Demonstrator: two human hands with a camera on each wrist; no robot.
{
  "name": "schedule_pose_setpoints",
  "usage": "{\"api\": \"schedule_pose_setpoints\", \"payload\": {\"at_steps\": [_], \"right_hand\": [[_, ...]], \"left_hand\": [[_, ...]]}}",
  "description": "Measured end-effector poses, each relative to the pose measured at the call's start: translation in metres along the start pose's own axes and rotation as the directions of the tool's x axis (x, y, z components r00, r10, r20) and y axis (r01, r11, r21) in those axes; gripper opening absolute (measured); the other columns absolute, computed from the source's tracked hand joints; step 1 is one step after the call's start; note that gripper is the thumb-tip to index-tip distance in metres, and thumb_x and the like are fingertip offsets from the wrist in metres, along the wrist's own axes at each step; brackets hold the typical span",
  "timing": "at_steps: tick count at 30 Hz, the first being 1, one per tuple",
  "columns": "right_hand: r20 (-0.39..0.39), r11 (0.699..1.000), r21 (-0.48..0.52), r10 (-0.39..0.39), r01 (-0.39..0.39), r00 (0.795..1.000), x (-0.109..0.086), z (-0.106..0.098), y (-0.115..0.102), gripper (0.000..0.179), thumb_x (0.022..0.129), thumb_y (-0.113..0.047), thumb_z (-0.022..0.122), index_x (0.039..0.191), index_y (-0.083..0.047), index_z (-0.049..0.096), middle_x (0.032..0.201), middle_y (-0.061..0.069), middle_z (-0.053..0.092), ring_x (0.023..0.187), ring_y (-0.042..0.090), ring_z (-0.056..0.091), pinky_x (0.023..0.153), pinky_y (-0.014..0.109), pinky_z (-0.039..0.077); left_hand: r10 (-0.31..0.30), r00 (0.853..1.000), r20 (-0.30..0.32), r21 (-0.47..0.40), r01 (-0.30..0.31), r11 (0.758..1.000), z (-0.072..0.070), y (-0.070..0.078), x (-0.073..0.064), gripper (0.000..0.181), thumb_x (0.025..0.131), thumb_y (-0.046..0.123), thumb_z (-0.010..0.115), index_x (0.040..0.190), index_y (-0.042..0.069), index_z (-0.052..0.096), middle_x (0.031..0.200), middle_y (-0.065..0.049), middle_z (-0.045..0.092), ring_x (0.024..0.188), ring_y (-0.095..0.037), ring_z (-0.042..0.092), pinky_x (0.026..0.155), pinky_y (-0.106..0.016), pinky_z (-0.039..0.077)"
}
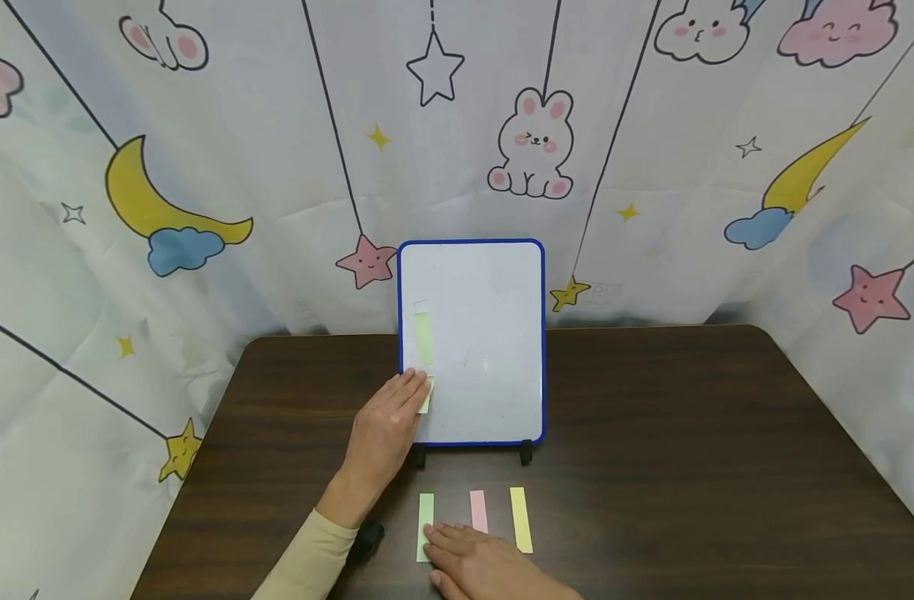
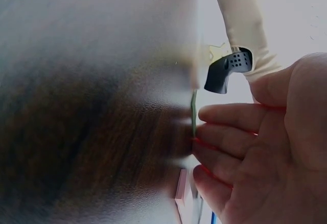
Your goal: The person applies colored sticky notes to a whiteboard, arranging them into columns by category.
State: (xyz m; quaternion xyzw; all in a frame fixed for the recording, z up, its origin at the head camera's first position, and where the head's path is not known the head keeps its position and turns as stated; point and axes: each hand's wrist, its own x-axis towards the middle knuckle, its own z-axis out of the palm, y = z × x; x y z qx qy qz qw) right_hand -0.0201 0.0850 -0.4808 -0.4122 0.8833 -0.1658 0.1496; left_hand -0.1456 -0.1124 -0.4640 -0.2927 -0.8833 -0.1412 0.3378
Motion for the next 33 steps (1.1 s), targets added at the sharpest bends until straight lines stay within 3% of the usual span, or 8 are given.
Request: {"api": "schedule_pose_setpoints", "payload": {"at_steps": [4, 11, 22, 27, 33], "right_hand": [[0.049, 0.999, 0.025, 0.028, -0.029, 0.998, 0.0000, -0.0019, 0.0005, 0.053, 0.106, -0.049, 0.023, 0.145, -0.022, 0.048, 0.149, -0.006, 0.049, 0.137, 0.010, 0.049, 0.108, 0.034, 0.048], [-0.059, 0.999, -0.028, -0.025, 0.023, 0.998, -0.0002, -0.0003, 0.0003, 0.050, 0.108, -0.041, 0.026, 0.141, -0.016, 0.054, 0.146, -0.001, 0.053, 0.133, 0.012, 0.053, 0.106, 0.033, 0.050], [-0.043, 0.986, -0.127, -0.115, 0.109, 0.992, 0.0019, 0.0005, 0.0040, 0.048, 0.107, -0.037, 0.028, 0.141, -0.014, 0.054, 0.146, 0.001, 0.054, 0.135, 0.012, 0.052, 0.107, 0.031, 0.050], [-0.047, 0.984, -0.139, -0.122, 0.114, 0.991, 0.0022, 0.0006, 0.0040, 0.048, 0.108, -0.036, 0.028, 0.141, -0.014, 0.054, 0.146, 0.001, 0.054, 0.135, 0.012, 0.052, 0.107, 0.031, 0.049], [-0.051, 0.994, -0.087, -0.068, 0.063, 0.996, -0.0002, 0.0026, 0.0003, 0.050, 0.108, -0.039, 0.025, 0.142, -0.014, 0.053, 0.147, 0.001, 0.052, 0.134, 0.013, 0.052, 0.107, 0.032, 0.050]], "left_hand": [[0.018, 1.000, -0.002, 0.012, -0.018, 1.000, 0.0010, -0.0004, 0.0002, 0.050, 0.071, 0.000, 0.084, 0.118, 0.005, 0.071, 0.123, -0.008, 0.070, 0.118, -0.023, 0.065, 0.104, -0.038, 0.051], [0.034, 0.999, 0.023, 0.015, -0.034, 0.999, -0.0001, 0.0002, 0.0014, 0.048, 0.074, 0.003, 0.082, 0.121, 0.006, 0.070, 0.125, -0.008, 0.069, 0.122, -0.022, 0.063, 0.106, -0.037, 0.050], [0.016, 0.998, 0.059, 0.036, -0.019, 0.999, 0.0022, 0.0017, -0.0003, 0.045, 0.080, 0.006, 0.078, 0.123, 0.005, 0.068, 0.128, -0.009, 0.068, 0.127, -0.024, 0.059, 0.110, -0.040, 0.047], [0.011, 0.997, 0.072, 0.041, -0.014, 0.999, 0.0018, 0.0016, -0.0013, 0.045, 0.080, 0.006, 0.078, 0.123, 0.006, 0.067, 0.129, -0.009, 0.067, 0.128, -0.025, 0.058, 0.109, -0.039, 0.047], [0.005, 0.997, 0.077, 0.050, -0.008, 0.999, 0.0009, 0.0023, -0.0029, 0.047, 0.077, 0.007, 0.081, 0.122, 0.006, 0.068, 0.129, -0.009, 0.067, 0.126, -0.025, 0.060, 0.108, -0.039, 0.048]]}}
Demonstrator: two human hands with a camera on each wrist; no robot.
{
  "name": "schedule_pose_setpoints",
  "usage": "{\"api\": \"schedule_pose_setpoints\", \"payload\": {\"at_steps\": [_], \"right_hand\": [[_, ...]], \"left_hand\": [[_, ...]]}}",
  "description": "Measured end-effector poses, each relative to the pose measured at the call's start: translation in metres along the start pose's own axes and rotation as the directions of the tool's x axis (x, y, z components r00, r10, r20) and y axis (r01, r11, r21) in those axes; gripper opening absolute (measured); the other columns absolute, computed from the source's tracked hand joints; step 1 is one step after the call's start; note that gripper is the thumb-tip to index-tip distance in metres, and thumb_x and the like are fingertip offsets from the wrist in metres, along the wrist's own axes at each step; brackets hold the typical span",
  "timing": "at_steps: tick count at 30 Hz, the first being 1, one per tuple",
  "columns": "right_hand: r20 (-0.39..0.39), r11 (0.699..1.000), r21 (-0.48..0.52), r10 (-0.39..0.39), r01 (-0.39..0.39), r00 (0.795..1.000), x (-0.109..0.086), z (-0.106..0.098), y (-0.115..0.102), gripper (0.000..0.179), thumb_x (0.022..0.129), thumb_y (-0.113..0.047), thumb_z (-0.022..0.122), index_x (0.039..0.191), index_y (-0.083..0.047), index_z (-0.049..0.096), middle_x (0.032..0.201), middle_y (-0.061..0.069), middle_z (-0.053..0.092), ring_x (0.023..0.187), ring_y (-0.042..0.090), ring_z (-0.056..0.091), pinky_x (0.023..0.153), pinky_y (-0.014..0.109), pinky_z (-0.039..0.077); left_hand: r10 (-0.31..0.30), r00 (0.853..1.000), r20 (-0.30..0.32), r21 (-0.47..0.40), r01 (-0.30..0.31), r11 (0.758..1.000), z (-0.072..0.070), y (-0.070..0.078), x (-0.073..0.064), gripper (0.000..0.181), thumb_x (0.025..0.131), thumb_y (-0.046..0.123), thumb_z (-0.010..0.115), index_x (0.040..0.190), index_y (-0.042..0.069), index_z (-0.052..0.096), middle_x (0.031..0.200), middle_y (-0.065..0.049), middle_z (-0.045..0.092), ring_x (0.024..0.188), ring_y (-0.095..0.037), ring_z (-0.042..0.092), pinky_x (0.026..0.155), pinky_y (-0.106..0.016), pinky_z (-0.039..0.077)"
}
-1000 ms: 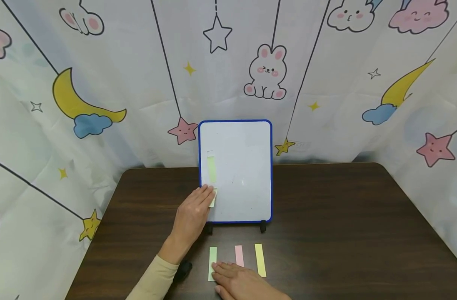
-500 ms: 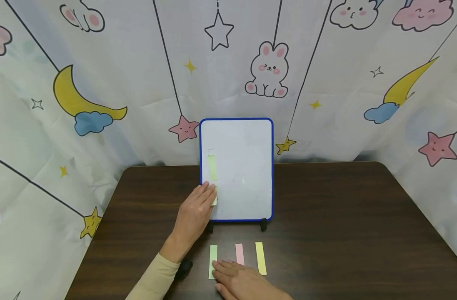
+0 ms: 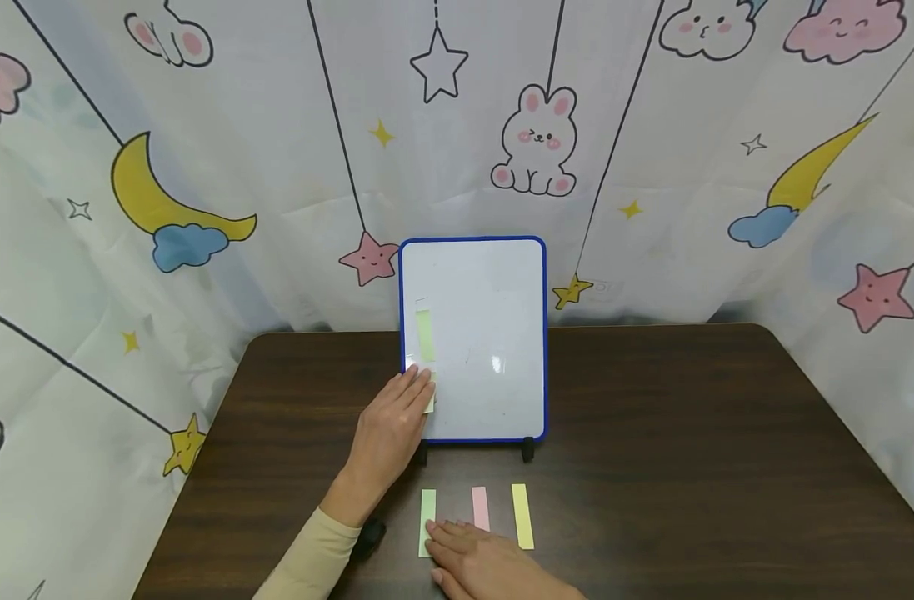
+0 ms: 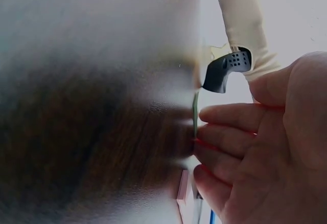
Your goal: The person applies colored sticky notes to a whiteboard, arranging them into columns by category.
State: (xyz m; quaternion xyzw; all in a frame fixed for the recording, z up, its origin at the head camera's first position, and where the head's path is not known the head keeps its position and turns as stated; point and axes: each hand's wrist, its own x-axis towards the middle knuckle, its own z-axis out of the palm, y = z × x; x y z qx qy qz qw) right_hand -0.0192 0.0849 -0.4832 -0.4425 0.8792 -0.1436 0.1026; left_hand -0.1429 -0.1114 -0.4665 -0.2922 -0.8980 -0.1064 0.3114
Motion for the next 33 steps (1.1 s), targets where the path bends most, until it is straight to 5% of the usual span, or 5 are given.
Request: {"api": "schedule_pose_setpoints", "payload": {"at_steps": [14, 26, 30, 33], "right_hand": [[-0.019, 1.000, 0.017, 0.014, -0.014, 1.000, -0.001, -0.001, -0.002, 0.049, 0.108, -0.037, 0.026, 0.142, -0.013, 0.052, 0.147, 0.002, 0.053, 0.134, 0.014, 0.052, 0.106, 0.032, 0.050], [0.048, 0.993, 0.111, 0.024, -0.029, 0.999, 0.000, -0.006, 0.003, 0.054, 0.108, -0.043, 0.019, 0.147, -0.016, 0.045, 0.151, -0.002, 0.047, 0.138, 0.012, 0.048, 0.108, 0.034, 0.049], [0.064, 0.981, 0.173, 0.075, -0.085, 0.995, -0.001, -0.015, 0.005, 0.055, 0.107, -0.045, 0.020, 0.150, -0.018, 0.040, 0.154, -0.004, 0.043, 0.141, 0.012, 0.044, 0.111, 0.037, 0.046], [-0.008, 0.979, 0.159, 0.130, -0.127, 0.991, -0.004, -0.022, 0.009, 0.054, 0.107, -0.044, 0.022, 0.150, -0.017, 0.040, 0.155, -0.003, 0.042, 0.142, 0.015, 0.044, 0.111, 0.040, 0.046]], "left_hand": [[-0.007, 1.000, 0.013, 0.007, 0.007, 1.000, 0.001, 0.001, -0.003, 0.048, 0.077, 0.007, 0.081, 0.123, 0.007, 0.068, 0.129, -0.008, 0.067, 0.127, -0.025, 0.060, 0.109, -0.039, 0.048], [0.005, 1.000, -0.002, 0.019, -0.005, 1.000, 0.001, 0.001, -0.002, 0.044, 0.080, 0.008, 0.079, 0.122, 0.007, 0.068, 0.129, -0.008, 0.067, 0.125, -0.024, 0.061, 0.107, -0.038, 0.049], [0.006, 1.000, -0.003, 0.013, -0.006, 1.000, 0.001, 0.002, -0.002, 0.045, 0.079, 0.008, 0.079, 0.123, 0.007, 0.068, 0.130, -0.008, 0.067, 0.125, -0.025, 0.061, 0.107, -0.040, 0.049], [0.012, 1.000, -0.007, 0.015, -0.012, 1.000, 0.002, 0.001, -0.002, 0.046, 0.078, 0.008, 0.080, 0.123, 0.007, 0.068, 0.130, -0.008, 0.067, 0.124, -0.025, 0.062, 0.107, -0.042, 0.049]]}}
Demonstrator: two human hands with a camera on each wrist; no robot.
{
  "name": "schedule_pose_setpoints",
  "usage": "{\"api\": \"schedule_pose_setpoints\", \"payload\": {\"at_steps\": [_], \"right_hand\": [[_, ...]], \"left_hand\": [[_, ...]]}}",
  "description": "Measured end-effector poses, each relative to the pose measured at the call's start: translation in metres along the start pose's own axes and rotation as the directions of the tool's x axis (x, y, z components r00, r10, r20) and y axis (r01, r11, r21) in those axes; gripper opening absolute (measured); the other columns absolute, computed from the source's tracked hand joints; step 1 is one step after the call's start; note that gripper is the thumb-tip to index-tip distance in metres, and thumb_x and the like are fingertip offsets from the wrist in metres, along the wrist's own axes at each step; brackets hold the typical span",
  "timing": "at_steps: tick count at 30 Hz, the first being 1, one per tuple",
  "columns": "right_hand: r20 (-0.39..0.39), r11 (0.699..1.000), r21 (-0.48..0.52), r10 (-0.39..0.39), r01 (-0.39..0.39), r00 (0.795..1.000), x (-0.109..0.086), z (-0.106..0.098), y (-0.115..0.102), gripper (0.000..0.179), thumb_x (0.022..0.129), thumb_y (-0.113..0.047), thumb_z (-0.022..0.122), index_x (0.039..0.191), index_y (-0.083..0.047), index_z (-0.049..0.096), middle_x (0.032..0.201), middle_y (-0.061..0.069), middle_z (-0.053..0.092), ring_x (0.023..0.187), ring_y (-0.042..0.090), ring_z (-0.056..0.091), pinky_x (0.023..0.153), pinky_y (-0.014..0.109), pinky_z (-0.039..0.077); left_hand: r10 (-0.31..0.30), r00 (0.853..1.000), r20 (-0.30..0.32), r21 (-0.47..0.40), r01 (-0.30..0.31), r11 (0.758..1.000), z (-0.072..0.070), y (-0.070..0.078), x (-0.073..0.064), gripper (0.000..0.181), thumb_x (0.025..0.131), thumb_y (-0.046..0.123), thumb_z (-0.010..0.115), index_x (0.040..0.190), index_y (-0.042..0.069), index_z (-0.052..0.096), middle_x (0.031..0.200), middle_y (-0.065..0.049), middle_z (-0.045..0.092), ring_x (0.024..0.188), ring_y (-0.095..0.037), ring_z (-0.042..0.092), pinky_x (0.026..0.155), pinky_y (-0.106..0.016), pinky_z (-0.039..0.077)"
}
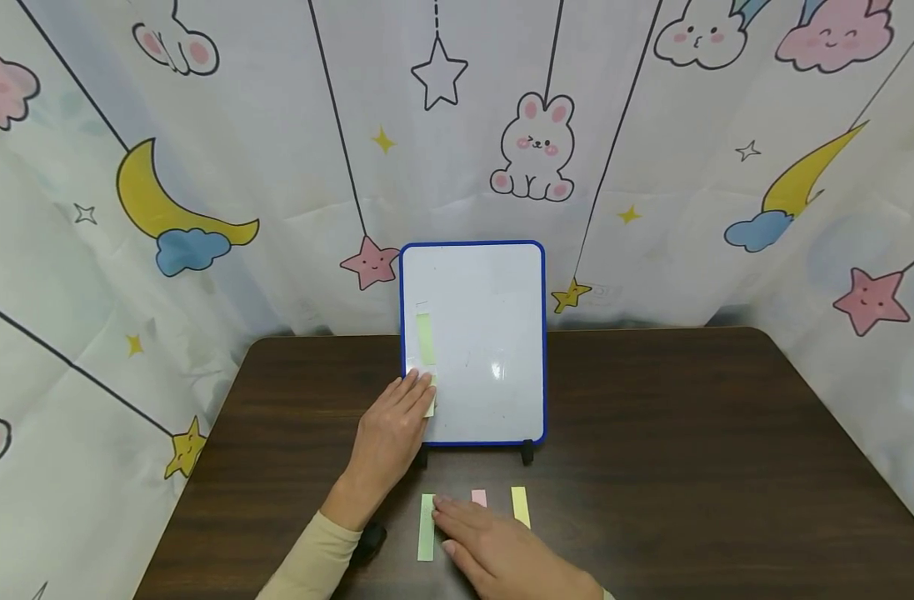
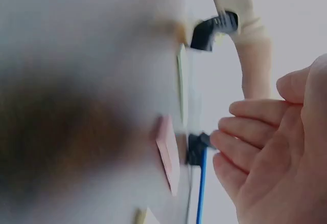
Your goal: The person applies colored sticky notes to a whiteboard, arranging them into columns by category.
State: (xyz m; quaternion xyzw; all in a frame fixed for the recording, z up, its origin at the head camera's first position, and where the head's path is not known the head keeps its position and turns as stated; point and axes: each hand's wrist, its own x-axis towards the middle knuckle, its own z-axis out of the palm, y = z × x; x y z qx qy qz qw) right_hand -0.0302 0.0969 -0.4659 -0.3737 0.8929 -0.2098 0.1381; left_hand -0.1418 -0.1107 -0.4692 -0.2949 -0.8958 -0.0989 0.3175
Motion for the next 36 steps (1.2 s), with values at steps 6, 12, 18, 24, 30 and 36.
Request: {"api": "schedule_pose_setpoints", "payload": {"at_steps": [6, 12, 18, 24, 30, 36], "right_hand": [[-0.146, 0.994, -0.014, 0.104, -0.107, 0.984, -0.005, -0.014, 0.010, 0.051, 0.107, -0.042, 0.026, 0.149, -0.019, 0.042, 0.156, -0.005, 0.039, 0.143, 0.016, 0.041, 0.112, 0.044, 0.044], [-0.242, 0.987, 0.009, 0.159, -0.162, 0.957, -0.007, -0.023, 0.022, 0.051, 0.107, -0.043, 0.028, 0.151, -0.020, 0.040, 0.159, -0.006, 0.035, 0.147, 0.012, 0.035, 0.114, 0.043, 0.041], [-0.387, 0.982, 0.011, 0.176, -0.187, 0.905, -0.008, -0.030, 0.042, 0.049, 0.105, -0.036, 0.040, 0.148, -0.012, 0.043, 0.156, 0.000, 0.041, 0.144, 0.015, 0.039, 0.113, 0.043, 0.042], [-0.443, 0.968, 0.021, 0.234, -0.251, 0.865, -0.011, -0.039, 0.060, 0.050, 0.104, -0.035, 0.043, 0.149, -0.012, 0.041, 0.157, 0.000, 0.039, 0.145, 0.017, 0.038, 0.115, 0.043, 0.039], [-0.464, 0.952, -0.026, 0.258, -0.304, 0.848, -0.014, -0.046, 0.069, 0.051, 0.104, -0.033, 0.043, 0.150, -0.012, 0.039, 0.159, 0.001, 0.034, 0.147, 0.018, 0.035, 0.118, 0.043, 0.035], [-0.461, 0.940, -0.051, 0.276, -0.336, 0.843, -0.015, -0.047, 0.074, 0.053, 0.104, -0.033, 0.042, 0.152, -0.012, 0.036, 0.162, 0.000, 0.029, 0.149, 0.019, 0.031, 0.119, 0.044, 0.034]], "left_hand": [[0.002, 1.000, 0.011, 0.013, -0.002, 1.000, -0.001, 0.000, -0.001, 0.046, 0.079, 0.009, 0.080, 0.123, 0.007, 0.068, 0.131, -0.008, 0.066, 0.125, -0.025, 0.061, 0.107, -0.041, 0.049], [-0.005, 0.999, 0.034, 0.008, 0.005, 1.000, -0.002, 0.000, -0.001, 0.047, 0.080, 0.009, 0.079, 0.126, 0.007, 0.066, 0.133, -0.008, 0.065, 0.127, -0.025, 0.060, 0.108, -0.041, 0.048], [0.007, 1.000, 0.011, 0.011, -0.007, 1.000, -0.001, -0.001, -0.001, 0.047, 0.079, 0.009, 0.080, 0.123, 0.006, 0.068, 0.131, -0.009, 0.066, 0.125, -0.026, 0.061, 0.106, -0.041, 0.049], [0.005, 1.000, 0.021, -0.002, -0.005, 1.000, -0.001, -0.001, 0.000, 0.043, 0.081, 0.009, 0.077, 0.123, 0.006, 0.068, 0.131, -0.009, 0.066, 0.125, -0.026, 0.061, 0.107, -0.041, 0.049], [0.006, 1.000, 0.029, -0.006, -0.005, 1.000, -0.001, -0.001, 0.000, 0.041, 0.083, 0.011, 0.074, 0.123, 0.006, 0.067, 0.132, -0.010, 0.065, 0.126, -0.026, 0.061, 0.107, -0.041, 0.049], [0.005, 1.000, 0.025, -0.012, -0.005, 1.000, -0.001, 0.001, 0.001, 0.039, 0.085, 0.013, 0.070, 0.123, 0.005, 0.067, 0.132, -0.010, 0.065, 0.126, -0.027, 0.061, 0.107, -0.041, 0.049]]}}
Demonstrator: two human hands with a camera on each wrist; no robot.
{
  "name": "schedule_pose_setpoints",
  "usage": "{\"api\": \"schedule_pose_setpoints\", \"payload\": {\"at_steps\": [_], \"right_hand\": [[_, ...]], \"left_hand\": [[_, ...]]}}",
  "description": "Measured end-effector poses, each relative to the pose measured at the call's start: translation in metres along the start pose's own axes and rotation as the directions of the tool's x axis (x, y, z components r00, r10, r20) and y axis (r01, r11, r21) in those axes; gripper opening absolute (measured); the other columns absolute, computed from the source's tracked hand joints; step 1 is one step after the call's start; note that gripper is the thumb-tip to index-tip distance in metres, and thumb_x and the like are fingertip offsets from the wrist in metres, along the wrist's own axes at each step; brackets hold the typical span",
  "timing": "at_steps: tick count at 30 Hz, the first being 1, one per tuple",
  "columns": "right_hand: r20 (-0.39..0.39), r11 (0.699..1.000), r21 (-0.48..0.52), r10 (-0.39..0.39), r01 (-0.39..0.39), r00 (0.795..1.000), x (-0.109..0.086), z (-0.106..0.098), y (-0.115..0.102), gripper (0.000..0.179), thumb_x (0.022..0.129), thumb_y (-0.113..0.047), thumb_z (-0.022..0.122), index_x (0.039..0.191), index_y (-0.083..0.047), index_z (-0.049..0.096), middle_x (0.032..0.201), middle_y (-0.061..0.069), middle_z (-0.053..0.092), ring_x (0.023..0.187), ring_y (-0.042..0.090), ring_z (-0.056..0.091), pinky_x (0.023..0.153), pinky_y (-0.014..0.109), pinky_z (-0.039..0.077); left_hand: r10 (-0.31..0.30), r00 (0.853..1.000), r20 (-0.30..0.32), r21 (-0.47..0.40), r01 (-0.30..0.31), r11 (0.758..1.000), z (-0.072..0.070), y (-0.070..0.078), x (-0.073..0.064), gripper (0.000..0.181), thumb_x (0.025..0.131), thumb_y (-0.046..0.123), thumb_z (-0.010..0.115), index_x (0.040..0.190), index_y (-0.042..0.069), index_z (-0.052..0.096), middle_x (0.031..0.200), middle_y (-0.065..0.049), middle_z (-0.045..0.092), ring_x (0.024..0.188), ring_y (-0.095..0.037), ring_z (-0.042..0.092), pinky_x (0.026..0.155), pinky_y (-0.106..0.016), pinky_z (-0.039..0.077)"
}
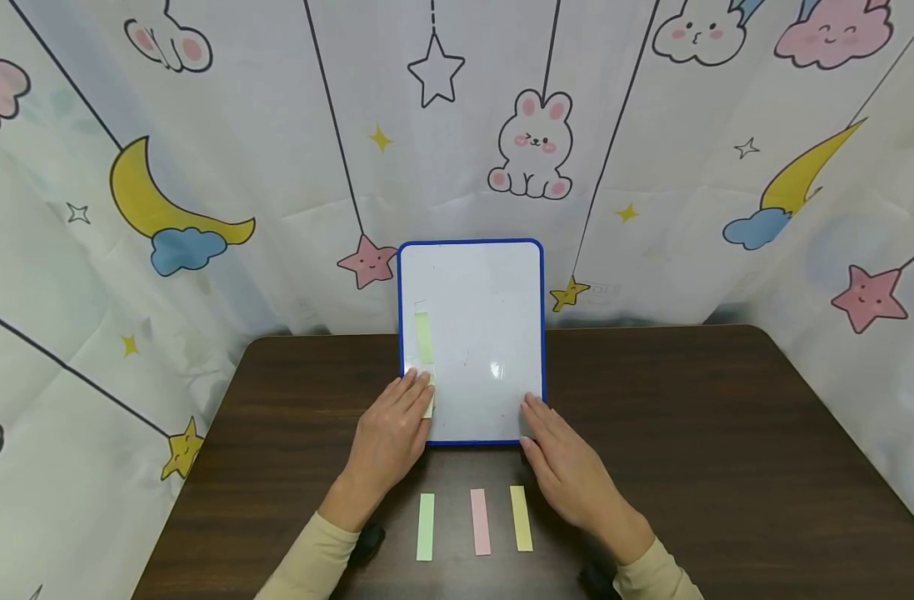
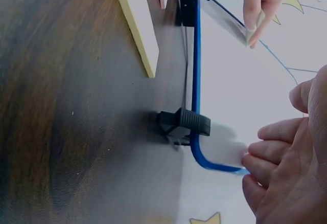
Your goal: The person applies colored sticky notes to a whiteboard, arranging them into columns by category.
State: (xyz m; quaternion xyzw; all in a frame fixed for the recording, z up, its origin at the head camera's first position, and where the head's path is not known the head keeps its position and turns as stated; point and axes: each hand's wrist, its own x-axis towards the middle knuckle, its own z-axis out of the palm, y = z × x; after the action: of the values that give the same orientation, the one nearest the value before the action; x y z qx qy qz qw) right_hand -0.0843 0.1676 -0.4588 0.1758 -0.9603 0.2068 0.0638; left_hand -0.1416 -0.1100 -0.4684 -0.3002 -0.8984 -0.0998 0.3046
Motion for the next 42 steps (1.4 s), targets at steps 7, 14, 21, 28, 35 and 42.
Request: {"api": "schedule_pose_setpoints", "payload": {"at_steps": [7, 14, 21, 28, 35, 42], "right_hand": [[0.004, 1.000, -0.021, 0.003, -0.003, 1.000, 0.000, 0.002, 0.002, 0.055, 0.103, -0.033, 0.043, 0.153, -0.012, 0.033, 0.163, 0.000, 0.027, 0.150, 0.018, 0.030, 0.119, 0.044, 0.033], [-0.001, 1.000, -0.022, -0.001, 0.001, 1.000, 0.000, 0.002, 0.002, 0.054, 0.104, -0.032, 0.043, 0.152, -0.012, 0.034, 0.162, 0.001, 0.028, 0.149, 0.018, 0.030, 0.119, 0.045, 0.033], [0.003, 1.000, -0.023, 0.003, -0.003, 1.000, 0.001, 0.002, 0.001, 0.053, 0.103, -0.031, 0.044, 0.152, -0.013, 0.036, 0.162, -0.001, 0.029, 0.149, 0.016, 0.030, 0.118, 0.046, 0.033], [0.003, 1.000, -0.010, -0.006, 0.006, 1.000, 0.001, 0.002, 0.001, 0.052, 0.104, -0.030, 0.044, 0.152, -0.012, 0.035, 0.162, 0.001, 0.029, 0.150, 0.018, 0.030, 0.119, 0.045, 0.033], [0.016, 1.000, -0.016, 0.012, -0.011, 1.000, 0.001, 0.001, 0.001, 0.053, 0.104, -0.033, 0.044, 0.152, -0.014, 0.035, 0.162, -0.002, 0.028, 0.150, 0.015, 0.029, 0.118, 0.045, 0.032], [0.017, 1.000, -0.005, 0.010, -0.010, 1.000, 0.000, 0.001, 0.001, 0.053, 0.104, -0.034, 0.043, 0.152, -0.014, 0.035, 0.162, -0.001, 0.028, 0.150, 0.016, 0.029, 0.119, 0.044, 0.032]], "left_hand": [[-0.006, 1.000, 0.013, -0.002, 0.006, 1.000, 0.001, 0.000, -0.001, 0.044, 0.082, 0.013, 0.071, 0.125, 0.005, 0.066, 0.134, -0.010, 0.064, 0.127, -0.027, 0.059, 0.108, -0.041, 0.048], [-0.016, 0.999, 0.036, 0.000, 0.016, 1.000, 0.000, 0.001, -0.003, 0.050, 0.079, 0.013, 0.075, 0.127, 0.004, 0.065, 0.137, -0.010, 0.061, 0.129, -0.027, 0.058, 0.109, -0.041, 0.047], [-0.013, 0.999, 0.046, 0.016, 0.012, 1.000, -0.001, 0.003, -0.006, 0.049, 0.080, 0.013, 0.074, 0.127, 0.004, 0.065, 0.138, -0.011, 0.060, 0.130, -0.027, 0.057, 0.109, -0.041, 0.048], [-0.022, 0.999, 0.047, -0.008, 0.022, 1.000, 0.000, 0.005, -0.009, 0.046, 0.081, 0.014, 0.073, 0.126, 0.005, 0.066, 0.138, -0.010, 0.061, 0.130, -0.027, 0.057, 0.107, -0.041, 0.049], [-0.027, 0.998, 0.049, -0.018, 0.028, 0.999, -0.001, 0.009, -0.010, 0.042, 0.084, 0.016, 0.071, 0.124, 0.006, 0.067, 0.135, -0.010, 0.063, 0.127, -0.027, 0.060, 0.106, -0.043, 0.050], [-0.023, 0.998, 0.053, -0.012, 0.023, 1.000, -0.003, 0.011, -0.011, 0.041, 0.086, 0.023, 0.072, 0.123, 0.006, 0.068, 0.132, -0.010, 0.065, 0.125, -0.027, 0.061, 0.107, -0.044, 0.049]]}}
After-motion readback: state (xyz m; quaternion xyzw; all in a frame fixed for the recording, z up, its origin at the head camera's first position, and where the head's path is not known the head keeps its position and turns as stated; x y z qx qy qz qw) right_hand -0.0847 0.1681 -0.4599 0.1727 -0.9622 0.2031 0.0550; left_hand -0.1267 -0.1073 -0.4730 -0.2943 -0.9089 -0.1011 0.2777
